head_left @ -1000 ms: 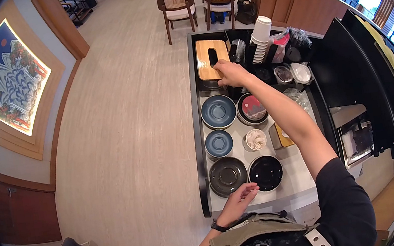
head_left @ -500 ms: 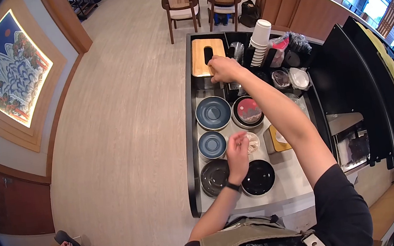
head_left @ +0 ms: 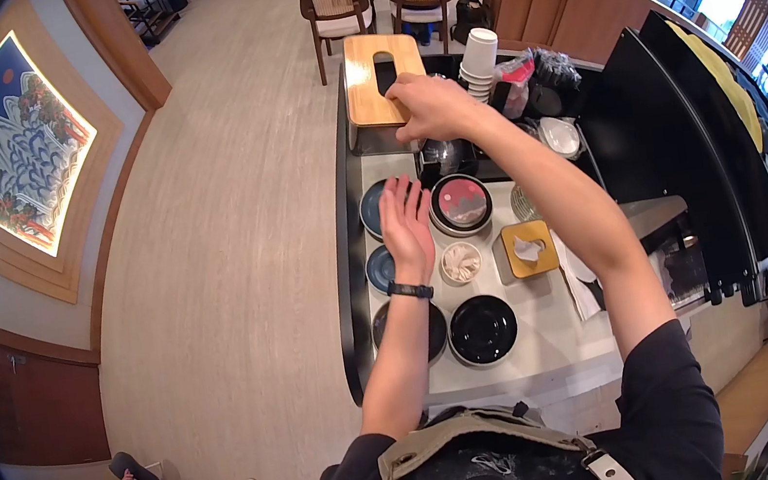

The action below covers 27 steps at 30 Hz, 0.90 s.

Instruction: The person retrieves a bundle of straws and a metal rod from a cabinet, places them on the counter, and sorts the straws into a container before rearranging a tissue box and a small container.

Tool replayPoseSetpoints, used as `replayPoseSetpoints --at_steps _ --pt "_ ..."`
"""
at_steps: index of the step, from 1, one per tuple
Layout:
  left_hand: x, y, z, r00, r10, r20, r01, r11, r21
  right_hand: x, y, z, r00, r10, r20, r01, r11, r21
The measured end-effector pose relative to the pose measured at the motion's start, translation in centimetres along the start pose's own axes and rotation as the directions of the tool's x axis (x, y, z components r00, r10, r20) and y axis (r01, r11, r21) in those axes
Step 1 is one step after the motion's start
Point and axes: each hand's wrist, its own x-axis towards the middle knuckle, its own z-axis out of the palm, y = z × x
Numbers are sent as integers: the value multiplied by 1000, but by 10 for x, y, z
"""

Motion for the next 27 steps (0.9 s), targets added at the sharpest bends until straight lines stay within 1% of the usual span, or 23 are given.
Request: replayPoseSetpoints --at_steps 1,2,3,5,6,7,9,11,12,13,15,16,19,20,21,23,24,25,27 --pt "-3 7 4 1000 -11 14 12 998 -59 -18 -4 -8 999 -33 -37 34 999 19" --pt "-8 14 10 999 -10 53 12 999 -49 -37 -5 -15 995 -64 -76 66 997 36" --pt "-14 21 14 998 -28 59 32 997 -64 -56 -8 -23 989 -91 -117 97 994 49" --pt "-32 37 28 994 -82 74 89 992 -94 -104 -23 -47 994 -66 -88 72 995 65" --pt "-39 42 31 983 -89 161 98 994 -45 -131 -30 -56 997 -42 -69 47 996 74" --pt "-52 48 40 982 -107 153 105 994 20 -157 -33 -60 997 -47 -67 52 996 69" --pt "-65 49 36 960 -192 204 181 981 71 -203 -38 -68 996 -60 -72 64 997 51" --pt "-85 51 37 925 -274 264 251 961 115 -252 -45 -70 995 -71 -68 74 996 41" --pt "-93 50 30 887 -305 346 280 952 121 -276 -50 -70 997 -59 -53 61 997 41" --pt "-106 47 29 865 -343 366 310 939 147 -299 -57 -70 998 -51 -39 53 998 40" --pt "-132 44 25 820 -416 394 365 909 201 -342 -72 -64 999 3 -34 -3 1000 -7" --pt "-138 31 8 781 -432 451 412 899 148 -362 -80 -61 999 26 -29 -26 999 -28" --pt "-178 13 -3 755 -533 381 409 838 361 -421 -94 -34 989 116 -94 -121 992 -41" --pt "-190 0 -10 750 -530 395 427 845 322 -438 -103 -30 980 190 -65 -191 981 -14" --pt "-202 -10 -15 747 -550 374 452 832 322 -454 -111 -25 966 235 -105 -234 972 17" --pt "-226 -25 -17 744 -578 335 490 813 314 -483 -126 -13 932 314 -182 -304 949 78" --pt "-239 -26 -14 736 -602 310 522 796 305 -498 -133 -4 899 361 -247 -348 932 98" --pt "-247 -34 -22 727 -610 316 528 791 310 -519 -136 12 825 452 -340 -408 892 195" --pt "-261 -53 -36 711 -630 311 553 775 305 -561 -133 56 624 619 -477 -474 785 400"
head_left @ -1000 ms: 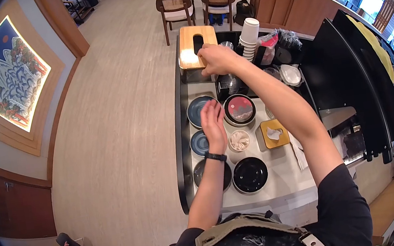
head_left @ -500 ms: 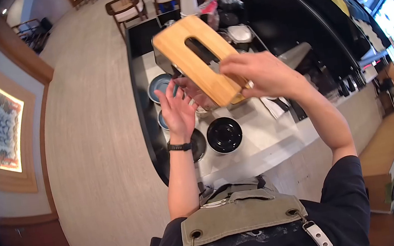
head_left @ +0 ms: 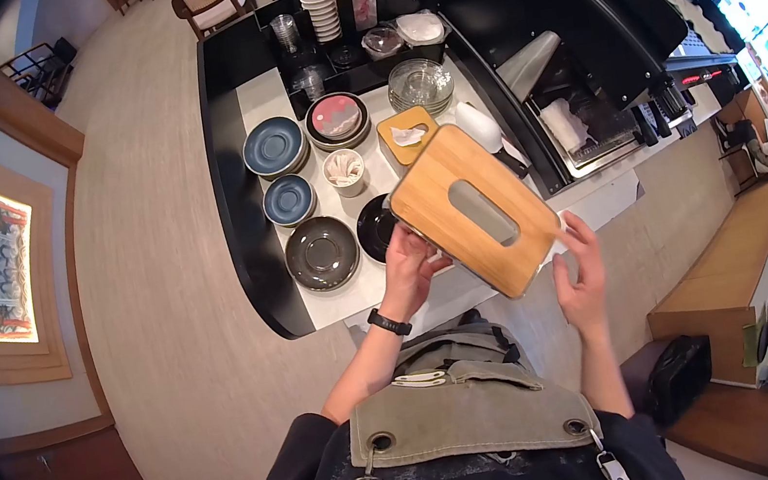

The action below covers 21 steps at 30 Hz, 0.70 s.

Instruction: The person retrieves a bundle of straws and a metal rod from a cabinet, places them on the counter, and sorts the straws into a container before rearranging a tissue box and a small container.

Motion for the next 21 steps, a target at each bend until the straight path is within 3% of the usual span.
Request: replayPoseSetpoints --at_steps 1,2,3,6,9,12,14,15,17,20,21 --pt "-2 -10 3 1000 -18 -8 18 1000 -17 -18 10 7 984 170 -60 -134 913 386" --pt "-4 -16 12 999 -40 -4 40 999 -15 -35 17 15 938 344 -42 -212 666 715" --pt "-5 -23 21 998 -63 -2 63 998 -12 -49 23 20 870 491 52 -226 302 926" --pt "-6 -56 30 991 -120 52 122 992 -24 -69 38 24 800 514 311 -274 -148 950" --pt "-7 -75 51 983 -163 82 166 986 -35 -82 63 10 753 497 431 -382 -202 902" --pt "-5 -84 62 969 -228 99 234 971 -52 -86 93 -1 742 494 452 -468 -100 878" --pt "4 -79 47 966 -254 45 233 932 276 -92 107 -1 739 532 414 -462 -48 885" --pt "11 -72 35 966 -260 15 228 873 431 -95 113 0 739 548 392 -457 -20 889" --pt "23 -46 14 995 -53 -82 96 689 718 -100 118 6 711 586 389 -465 -22 885" --pt "50 6 30 951 302 -63 -12 240 971 -110 120 20 656 624 424 -491 -74 868" --pt "67 25 31 965 256 -60 35 101 994 -108 114 25 639 630 442 -500 -96 861"
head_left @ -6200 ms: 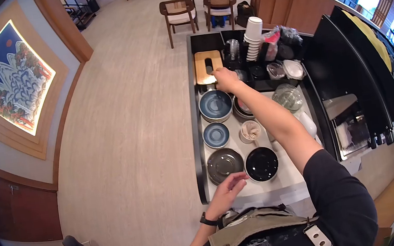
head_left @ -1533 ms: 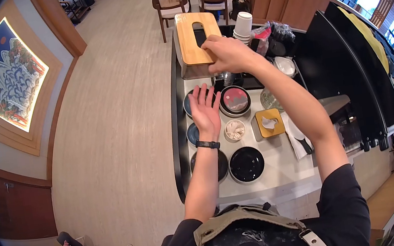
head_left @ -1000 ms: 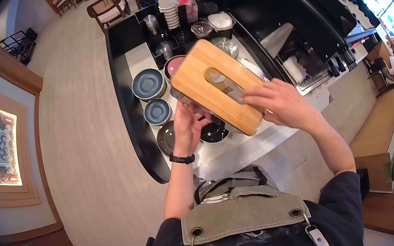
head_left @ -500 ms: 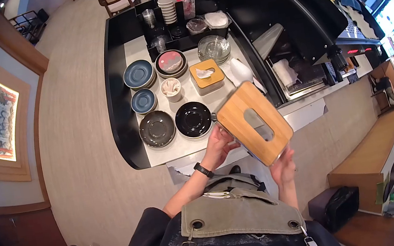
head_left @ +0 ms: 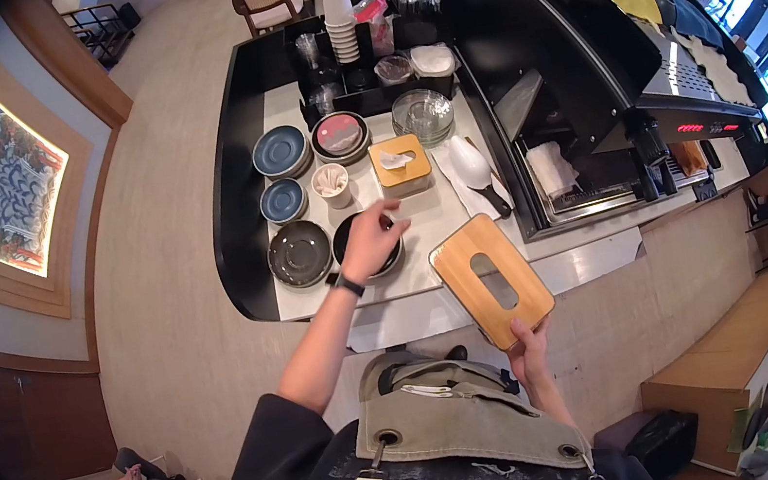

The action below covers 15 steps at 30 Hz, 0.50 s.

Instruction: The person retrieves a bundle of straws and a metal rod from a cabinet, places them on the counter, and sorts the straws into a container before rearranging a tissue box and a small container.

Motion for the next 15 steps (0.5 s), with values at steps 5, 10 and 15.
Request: replayPoseSetpoints --at_steps 5,10,15 --pt "102 -17 0 944 328 39 -312 845 434 6 21 33 994 48 -97 -48 999 2" --pt "146 -6 0 953 46 299 -239 721 651 12 29 54 990 26 -135 -28 999 -16" --pt "165 -20 0 916 10 401 -286 719 633 15 38 64 987 16 -161 -21 999 -28"
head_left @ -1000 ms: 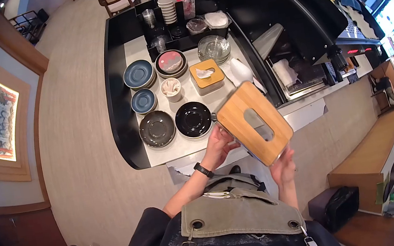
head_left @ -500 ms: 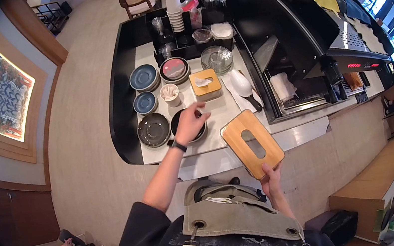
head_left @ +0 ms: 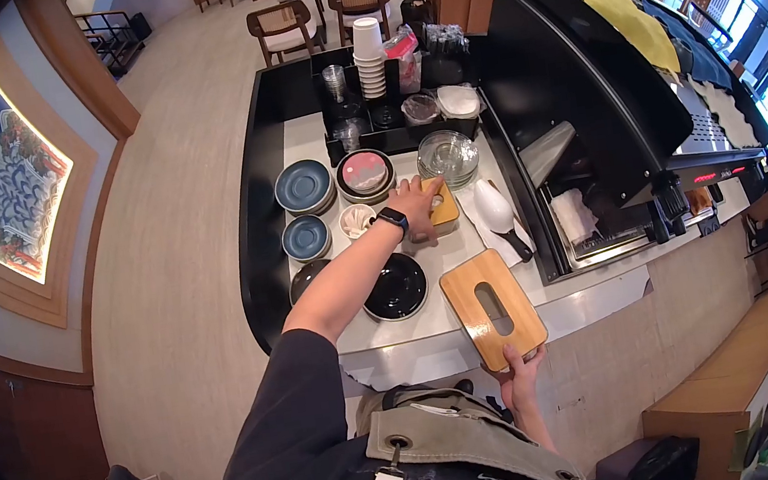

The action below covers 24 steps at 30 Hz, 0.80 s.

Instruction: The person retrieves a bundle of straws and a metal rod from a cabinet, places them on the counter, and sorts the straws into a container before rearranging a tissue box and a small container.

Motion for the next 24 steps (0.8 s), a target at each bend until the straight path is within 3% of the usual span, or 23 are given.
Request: replayPoseSetpoints --at_steps 7,10,11,16,18,21,24 --pt "-1 -14 -9 992 115 -47 -119 990 -79 7 13 12 997 -19 -69 16 999 -39" --pt "7 -38 -22 958 222 -179 -245 962 -119 8 14 20 996 -15 -86 11 999 -45" --pt "11 -48 -31 915 270 -300 -324 935 -144 8 15 23 996 -20 -90 16 999 -47" --pt "16 -109 -133 923 201 -327 -264 951 -160 10 19 32 992 -10 -125 2 998 -66" --pt "42 -158 -143 873 253 -418 -319 943 -97 11 22 36 991 -10 -130 1 998 -64" --pt "54 -197 -170 943 94 -319 -139 983 -121 15 23 41 991 -13 -136 5 998 -58" --pt "75 -232 -168 956 52 -289 -98 984 -149 20 26 42 990 -19 -139 12 999 -50"
